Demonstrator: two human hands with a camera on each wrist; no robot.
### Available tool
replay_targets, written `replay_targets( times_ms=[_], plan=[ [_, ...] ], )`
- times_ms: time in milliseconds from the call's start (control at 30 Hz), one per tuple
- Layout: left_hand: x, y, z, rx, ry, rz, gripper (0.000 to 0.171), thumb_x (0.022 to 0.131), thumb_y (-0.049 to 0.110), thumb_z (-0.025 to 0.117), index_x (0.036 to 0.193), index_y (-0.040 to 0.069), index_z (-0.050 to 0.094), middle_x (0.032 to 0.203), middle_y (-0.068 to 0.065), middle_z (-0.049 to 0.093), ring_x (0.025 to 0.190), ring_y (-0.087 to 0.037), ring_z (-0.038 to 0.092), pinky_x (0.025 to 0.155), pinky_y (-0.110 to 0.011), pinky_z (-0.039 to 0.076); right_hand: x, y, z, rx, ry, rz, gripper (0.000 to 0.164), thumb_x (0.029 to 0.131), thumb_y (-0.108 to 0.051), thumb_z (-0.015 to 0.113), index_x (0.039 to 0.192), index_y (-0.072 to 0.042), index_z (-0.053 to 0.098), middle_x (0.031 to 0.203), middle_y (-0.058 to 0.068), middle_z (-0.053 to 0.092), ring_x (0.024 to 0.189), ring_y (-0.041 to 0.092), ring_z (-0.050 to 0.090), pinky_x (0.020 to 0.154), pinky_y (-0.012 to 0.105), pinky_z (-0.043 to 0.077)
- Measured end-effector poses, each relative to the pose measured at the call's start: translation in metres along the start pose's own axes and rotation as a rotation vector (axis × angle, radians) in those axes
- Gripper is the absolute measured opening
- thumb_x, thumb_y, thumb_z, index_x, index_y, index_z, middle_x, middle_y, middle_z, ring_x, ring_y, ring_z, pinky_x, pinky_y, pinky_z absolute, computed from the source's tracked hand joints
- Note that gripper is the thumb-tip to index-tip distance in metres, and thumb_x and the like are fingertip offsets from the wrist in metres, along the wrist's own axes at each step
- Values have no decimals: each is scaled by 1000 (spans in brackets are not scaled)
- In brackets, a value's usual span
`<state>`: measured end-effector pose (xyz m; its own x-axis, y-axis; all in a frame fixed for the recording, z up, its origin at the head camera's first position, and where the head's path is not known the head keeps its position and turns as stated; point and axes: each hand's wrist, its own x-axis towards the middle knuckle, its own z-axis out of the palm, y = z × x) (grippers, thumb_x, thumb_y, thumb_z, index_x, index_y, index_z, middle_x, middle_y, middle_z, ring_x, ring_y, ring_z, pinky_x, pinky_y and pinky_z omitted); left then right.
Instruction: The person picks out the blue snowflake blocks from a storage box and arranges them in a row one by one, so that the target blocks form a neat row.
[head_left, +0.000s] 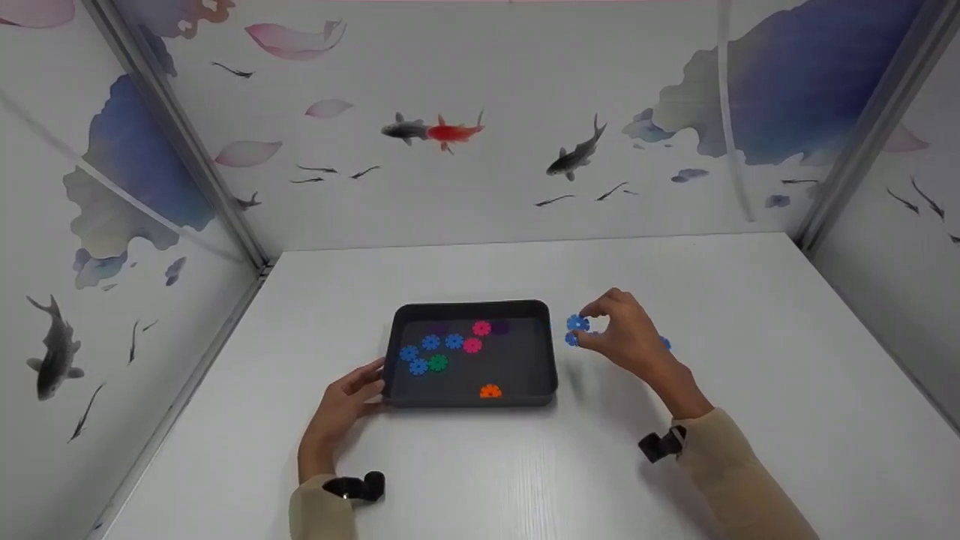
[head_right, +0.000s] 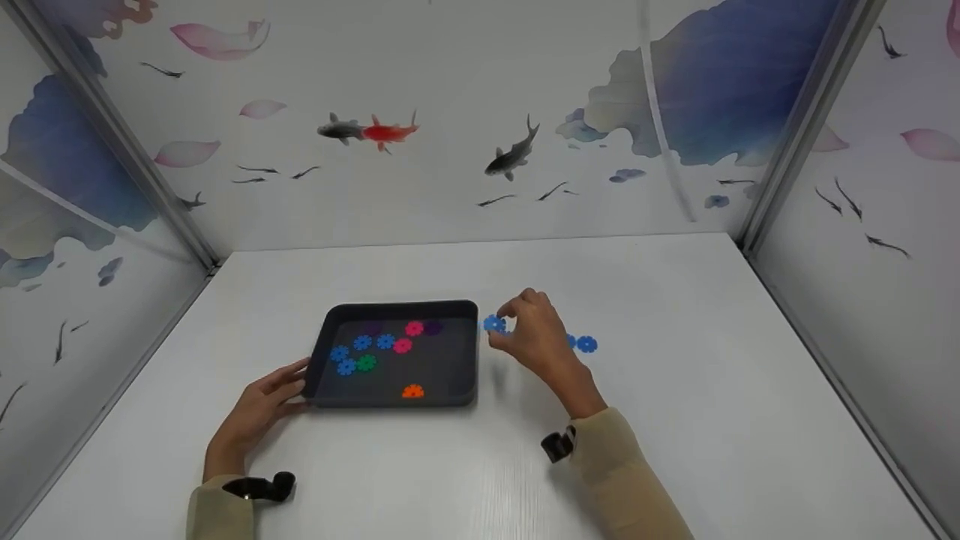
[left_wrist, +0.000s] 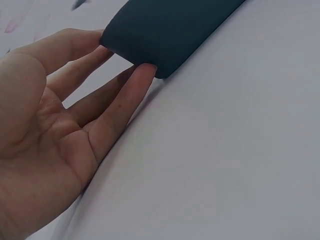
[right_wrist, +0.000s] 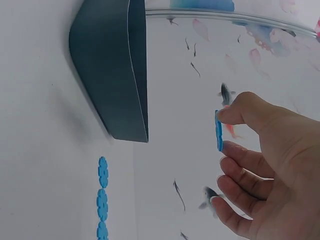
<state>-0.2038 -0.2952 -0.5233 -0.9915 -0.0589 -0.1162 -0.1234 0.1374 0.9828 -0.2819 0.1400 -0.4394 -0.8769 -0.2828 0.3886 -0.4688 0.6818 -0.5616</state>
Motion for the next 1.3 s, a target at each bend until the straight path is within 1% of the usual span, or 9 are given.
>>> replay_targets(
  times_ms=[167, 267, 367, 533, 733, 900, 1067, 1300],
  plan=[
    [0, 0, 0, -8, 9, -6, 45, 99, 14, 63, 143, 17, 57, 147, -15, 55, 123, -27, 60, 96, -40, 59, -6, 11, -2, 18, 1, 40, 29, 79, -13, 81, 103, 0, 74, 104, 16, 65, 104, 35, 61, 89, 48, 58],
    [-1, 1, 0, -8, 8, -9, 45, 99, 14, 63, 143, 16, 56, 147, -16, 54, 123, -27, 60, 96, -40, 59, -9, 18, -4, 36, -1, 77, 29, 79, -12, 81, 104, 1, 73, 106, 17, 65, 106, 37, 61, 90, 51, 58],
    [-3, 2, 1, -5, 11, -14, 45, 99, 15, 63, 144, 15, 56, 147, -17, 54, 124, -28, 60, 96, -40, 59, -10, 24, -6, 43, -1, 119, 31, 80, -14, 81, 106, 1, 73, 107, 19, 64, 108, 38, 60, 91, 52, 57],
    [-3, 3, 0, -3, 18, -18, 45, 99, 16, 63, 144, 16, 56, 147, -16, 54, 125, -29, 59, 96, -39, 59, -12, 34, -10, 38, 1, 165, 32, 83, -17, 79, 108, 2, 72, 110, 19, 63, 110, 39, 59, 93, 51, 57],
    [-2, 2, 1, -23, 10, -10, 45, 99, 12, 62, 144, 15, 56, 146, -17, 55, 121, -27, 61, 93, -39, 60, -14, 50, -21, 47, -15, 230, 33, 86, -18, 76, 110, 3, 71, 114, 22, 62, 112, 41, 58, 95, 53, 55],
    [-2, 2, 2, -46, 4, 0, 46, 99, 10, 62, 144, 13, 56, 145, -18, 54, 121, -27, 60, 93, -39, 60, -16, 64, -31, 38, -2, 261, 36, 88, -20, 75, 113, 5, 70, 115, 24, 61, 113, 43, 57, 96, 55, 53],
    [-2, 3, 3, -50, 4, -12, 45, 99, 11, 62, 144, 13, 56, 146, -18, 54, 121, -27, 59, 93, -39, 60, -18, 79, -39, 40, -14, 300, 39, 90, -23, 73, 116, 5, 68, 118, 24, 59, 114, 42, 56, 95, 53, 53],
    [-3, 2, 3, -26, 9, -22, 46, 99, 14, 62, 144, 15, 55, 148, -17, 53, 124, -27, 58, 95, -39, 59, -23, 95, -45, 48, -40, 387, 43, 92, -27, 70, 121, 4, 65, 123, 25, 57, 117, 41, 53, 99, 53, 52]
  ],
)
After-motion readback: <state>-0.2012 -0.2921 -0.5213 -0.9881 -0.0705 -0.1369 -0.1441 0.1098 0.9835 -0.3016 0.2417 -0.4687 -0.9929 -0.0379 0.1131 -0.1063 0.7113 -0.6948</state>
